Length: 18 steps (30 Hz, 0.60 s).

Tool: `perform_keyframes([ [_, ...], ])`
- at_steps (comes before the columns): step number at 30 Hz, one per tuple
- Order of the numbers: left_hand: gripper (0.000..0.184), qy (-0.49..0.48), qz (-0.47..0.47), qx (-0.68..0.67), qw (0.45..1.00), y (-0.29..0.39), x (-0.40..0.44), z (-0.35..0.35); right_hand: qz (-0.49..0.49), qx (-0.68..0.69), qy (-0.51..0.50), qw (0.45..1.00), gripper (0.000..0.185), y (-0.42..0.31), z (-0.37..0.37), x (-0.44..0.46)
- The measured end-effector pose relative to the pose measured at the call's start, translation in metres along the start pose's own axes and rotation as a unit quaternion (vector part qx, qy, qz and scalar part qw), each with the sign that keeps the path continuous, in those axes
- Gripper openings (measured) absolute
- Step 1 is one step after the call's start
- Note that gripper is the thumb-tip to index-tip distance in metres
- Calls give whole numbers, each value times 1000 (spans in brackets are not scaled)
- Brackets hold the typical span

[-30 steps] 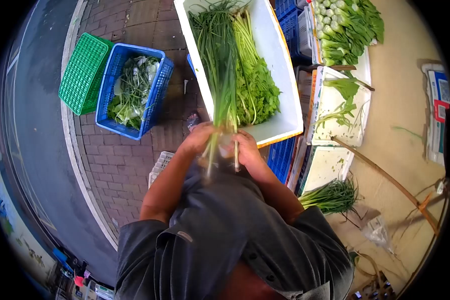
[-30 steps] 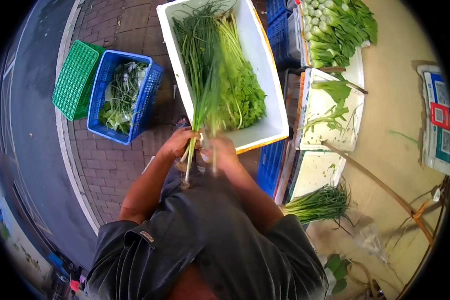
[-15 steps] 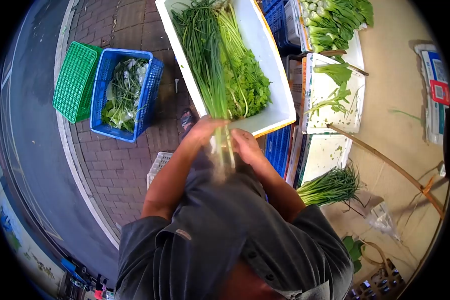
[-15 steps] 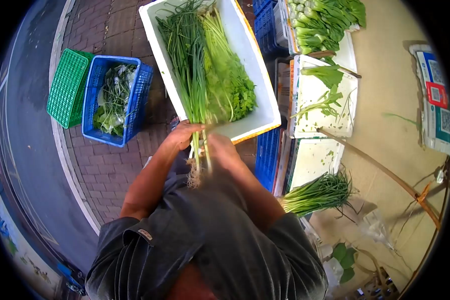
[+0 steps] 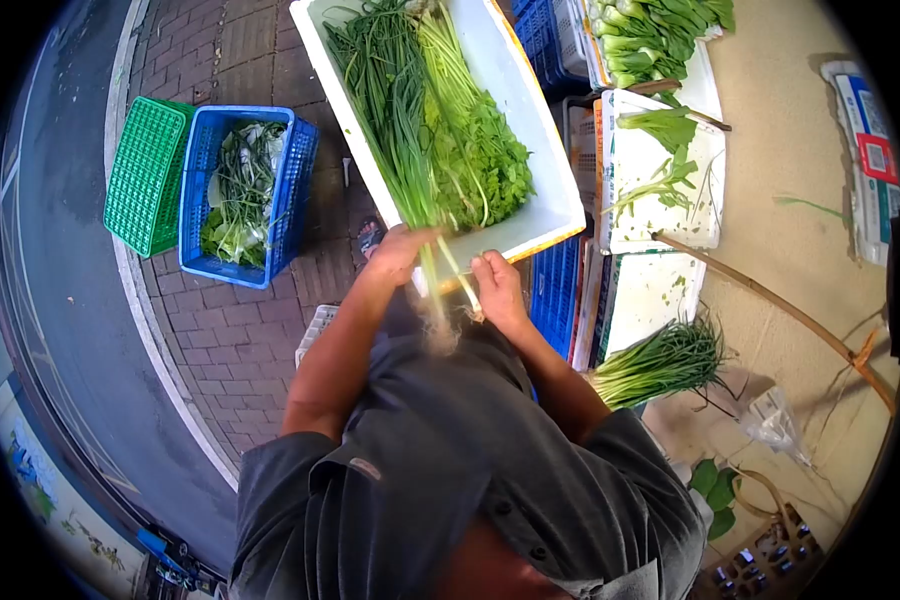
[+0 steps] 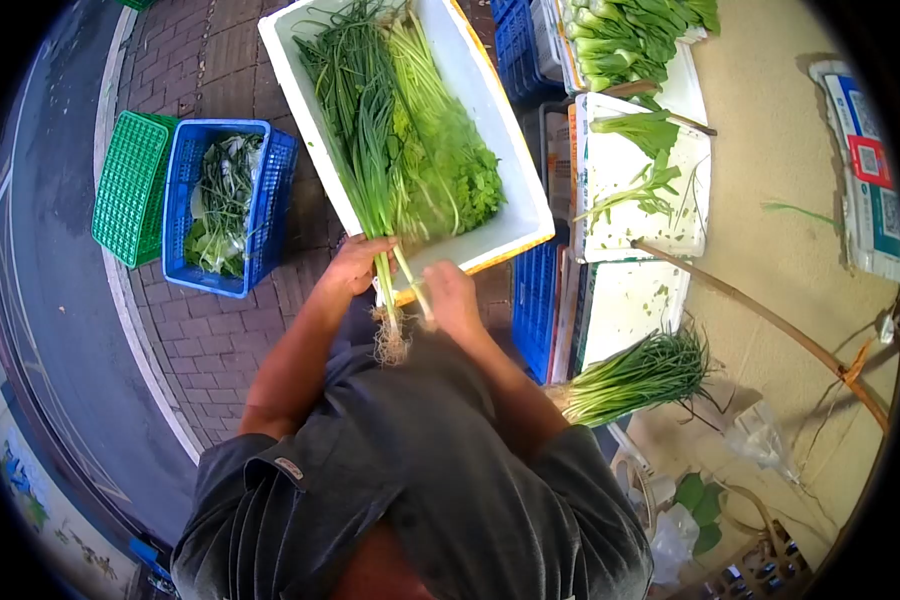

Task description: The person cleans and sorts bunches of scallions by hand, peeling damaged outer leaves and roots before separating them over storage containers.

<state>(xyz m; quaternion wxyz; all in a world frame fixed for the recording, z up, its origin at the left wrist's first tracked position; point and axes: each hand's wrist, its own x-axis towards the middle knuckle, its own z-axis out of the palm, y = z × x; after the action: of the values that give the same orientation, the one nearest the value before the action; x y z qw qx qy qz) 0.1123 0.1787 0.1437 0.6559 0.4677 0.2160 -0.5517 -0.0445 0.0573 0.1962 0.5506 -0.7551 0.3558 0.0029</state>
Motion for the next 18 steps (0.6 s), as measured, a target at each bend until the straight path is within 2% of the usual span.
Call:
perform_keyframes([
  [6,17,-9,-24,-42,999,0,10,-6,-55,166,25,984,23,-45,-20,-23],
  [9,18,-12,-34,-61,998,-4,17,-9,-99,135,16,986,23,-48,-38,-33],
  [12,20,-14,-36,-71,997,-3,13,-5,-82,121,-23,989,24,-54,-52,-45],
  [18,18,-53,-31,-76,995,5,4,6,-93,216,-37,971,21,-88,-61,-57],
])
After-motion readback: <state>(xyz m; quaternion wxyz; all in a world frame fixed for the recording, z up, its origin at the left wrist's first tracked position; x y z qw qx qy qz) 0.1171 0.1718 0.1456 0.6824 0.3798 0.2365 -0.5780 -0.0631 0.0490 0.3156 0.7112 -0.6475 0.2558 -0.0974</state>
